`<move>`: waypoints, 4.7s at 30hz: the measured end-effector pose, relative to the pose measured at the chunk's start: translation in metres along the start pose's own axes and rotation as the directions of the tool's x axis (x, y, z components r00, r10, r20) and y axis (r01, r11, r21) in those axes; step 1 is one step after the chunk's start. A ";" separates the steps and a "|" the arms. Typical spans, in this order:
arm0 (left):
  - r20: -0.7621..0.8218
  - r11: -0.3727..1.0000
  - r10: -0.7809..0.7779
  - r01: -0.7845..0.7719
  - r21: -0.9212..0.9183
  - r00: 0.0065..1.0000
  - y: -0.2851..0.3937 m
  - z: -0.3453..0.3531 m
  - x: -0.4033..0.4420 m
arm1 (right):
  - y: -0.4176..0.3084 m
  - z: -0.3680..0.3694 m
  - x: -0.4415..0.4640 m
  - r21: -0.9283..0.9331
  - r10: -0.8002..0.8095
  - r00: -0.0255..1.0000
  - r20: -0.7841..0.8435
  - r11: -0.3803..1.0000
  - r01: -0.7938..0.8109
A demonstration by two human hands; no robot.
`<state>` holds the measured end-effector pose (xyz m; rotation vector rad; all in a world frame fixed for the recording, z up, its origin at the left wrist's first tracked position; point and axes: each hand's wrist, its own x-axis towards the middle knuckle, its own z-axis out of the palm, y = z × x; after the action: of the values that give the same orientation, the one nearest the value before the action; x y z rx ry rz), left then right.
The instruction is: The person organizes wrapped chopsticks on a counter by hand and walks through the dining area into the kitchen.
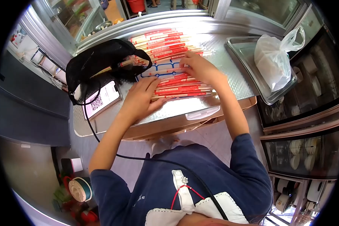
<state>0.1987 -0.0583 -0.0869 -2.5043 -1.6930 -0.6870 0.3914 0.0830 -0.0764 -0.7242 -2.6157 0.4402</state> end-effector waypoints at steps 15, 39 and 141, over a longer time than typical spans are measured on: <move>-0.014 0.994 -0.058 0.056 -0.090 0.998 0.001 0.001 0.002 | 0.016 0.004 0.003 -0.039 0.022 0.978 -0.207 0.999 -0.031; 0.021 0.995 -0.098 0.098 0.001 0.995 0.005 -0.001 0.003 | 0.011 0.016 0.010 -0.318 0.087 0.989 -0.122 0.940 -0.122; 0.011 0.997 -0.056 0.056 -0.055 0.998 -0.001 0.002 -0.002 | 0.013 -0.006 0.042 -0.171 0.055 0.996 0.071 0.984 -0.042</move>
<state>0.1977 -0.0589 -0.0892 -2.5085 -1.7777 -0.7375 0.3660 0.1178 -0.0641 -0.8425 -2.7362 0.2647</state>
